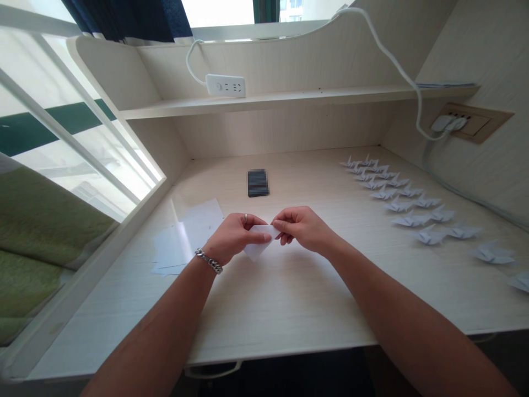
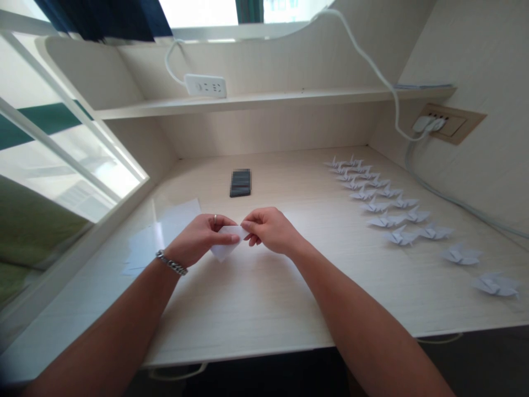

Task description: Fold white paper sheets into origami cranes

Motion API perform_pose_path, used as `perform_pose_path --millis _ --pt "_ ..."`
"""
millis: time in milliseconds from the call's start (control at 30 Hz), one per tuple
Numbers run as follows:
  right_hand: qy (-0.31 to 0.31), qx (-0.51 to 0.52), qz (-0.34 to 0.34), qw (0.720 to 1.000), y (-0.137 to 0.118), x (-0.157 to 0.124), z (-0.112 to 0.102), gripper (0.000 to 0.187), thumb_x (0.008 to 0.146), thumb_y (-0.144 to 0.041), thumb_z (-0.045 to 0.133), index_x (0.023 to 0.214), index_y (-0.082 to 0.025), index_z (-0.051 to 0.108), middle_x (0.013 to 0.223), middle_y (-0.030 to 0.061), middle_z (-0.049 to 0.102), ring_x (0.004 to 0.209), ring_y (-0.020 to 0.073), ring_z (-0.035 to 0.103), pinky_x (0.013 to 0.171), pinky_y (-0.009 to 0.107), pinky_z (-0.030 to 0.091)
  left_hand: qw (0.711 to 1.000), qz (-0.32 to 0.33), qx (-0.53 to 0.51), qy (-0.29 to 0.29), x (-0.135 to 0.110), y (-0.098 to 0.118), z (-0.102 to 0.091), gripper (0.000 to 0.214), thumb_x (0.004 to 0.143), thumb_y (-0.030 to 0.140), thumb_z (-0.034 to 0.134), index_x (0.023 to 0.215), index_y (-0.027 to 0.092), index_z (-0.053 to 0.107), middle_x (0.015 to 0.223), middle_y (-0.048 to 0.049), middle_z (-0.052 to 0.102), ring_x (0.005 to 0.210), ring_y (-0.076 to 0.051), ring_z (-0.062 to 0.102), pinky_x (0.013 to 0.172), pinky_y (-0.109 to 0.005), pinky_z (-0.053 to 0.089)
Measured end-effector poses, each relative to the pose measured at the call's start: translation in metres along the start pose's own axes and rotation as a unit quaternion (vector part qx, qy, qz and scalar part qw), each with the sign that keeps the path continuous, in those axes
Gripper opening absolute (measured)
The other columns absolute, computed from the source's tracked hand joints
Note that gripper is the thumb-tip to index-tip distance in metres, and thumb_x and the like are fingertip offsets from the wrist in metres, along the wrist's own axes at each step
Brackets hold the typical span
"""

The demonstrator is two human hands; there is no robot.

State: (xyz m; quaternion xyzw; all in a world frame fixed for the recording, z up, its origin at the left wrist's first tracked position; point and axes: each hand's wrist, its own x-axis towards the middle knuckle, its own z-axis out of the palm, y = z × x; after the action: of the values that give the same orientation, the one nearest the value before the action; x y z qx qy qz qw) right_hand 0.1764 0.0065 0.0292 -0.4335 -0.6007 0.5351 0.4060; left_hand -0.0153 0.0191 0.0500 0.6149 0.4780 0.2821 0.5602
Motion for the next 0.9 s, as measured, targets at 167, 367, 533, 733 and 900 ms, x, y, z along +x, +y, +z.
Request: perform_pose_path --millis 167,367,533,733,900 --pt "-0.006 0.017 -0.006 1.000 0.000 0.001 0.000 0.028 0.078 -0.041 0.070 0.082 -0.013 0.067 0.059 0.0017 0.066 0.054 0.0123 0.064 0.052 0.023 0.050 1.000 -0.005 0.011 -0.005 -0.001 0.001 0.001 0.022 0.060 0.031 0.079 0.069 0.013 0.070 0.056 0.0007 0.058 0.052 -0.011 0.049 0.050 -0.025 0.035" --pt "0.065 0.031 -0.036 0.997 -0.001 0.003 -0.013 0.042 0.073 -0.054 0.071 0.083 -0.014 0.066 0.063 0.0037 0.069 0.051 0.0121 0.062 0.052 0.025 0.052 0.999 -0.017 -0.039 0.002 0.001 -0.002 -0.004 0.024 0.056 0.030 0.082 0.070 0.013 0.071 0.059 -0.0015 0.061 0.053 -0.013 0.051 0.050 -0.026 0.035" --pt "0.069 0.047 -0.027 0.996 -0.003 0.003 -0.016 0.050 0.076 -0.063 0.063 0.082 -0.013 0.066 0.067 0.0060 0.069 0.055 0.0131 0.063 0.054 0.026 0.052 0.999 -0.016 -0.043 0.004 0.003 -0.003 -0.006 0.025 0.057 0.030 0.083 0.071 0.013 0.071 0.060 -0.0023 0.062 0.055 -0.013 0.052 0.051 -0.026 0.036" --pt "0.001 -0.051 -0.045 0.998 0.000 -0.002 -0.005 0.031 0.079 -0.045 0.068 0.077 -0.014 0.067 0.071 0.0060 0.070 0.062 0.0142 0.065 0.059 0.026 0.051 1.000 0.006 -0.010 -0.001 0.001 -0.002 -0.004 0.025 0.060 0.033 0.081 0.072 0.013 0.072 0.062 -0.0019 0.062 0.056 -0.012 0.051 0.051 -0.025 0.036" --pt "0.005 -0.097 -0.043 0.994 0.000 -0.004 -0.004 0.029 0.084 -0.041 0.063 0.075 -0.014 0.067 0.070 0.0062 0.071 0.060 0.0139 0.064 0.058 0.026 0.050 0.997 0.045 0.057 0.026 -0.001 0.001 0.000 0.028 0.067 0.041 0.076 0.077 0.015 0.073 0.065 -0.0023 0.064 0.058 -0.013 0.053 0.052 -0.024 0.037"
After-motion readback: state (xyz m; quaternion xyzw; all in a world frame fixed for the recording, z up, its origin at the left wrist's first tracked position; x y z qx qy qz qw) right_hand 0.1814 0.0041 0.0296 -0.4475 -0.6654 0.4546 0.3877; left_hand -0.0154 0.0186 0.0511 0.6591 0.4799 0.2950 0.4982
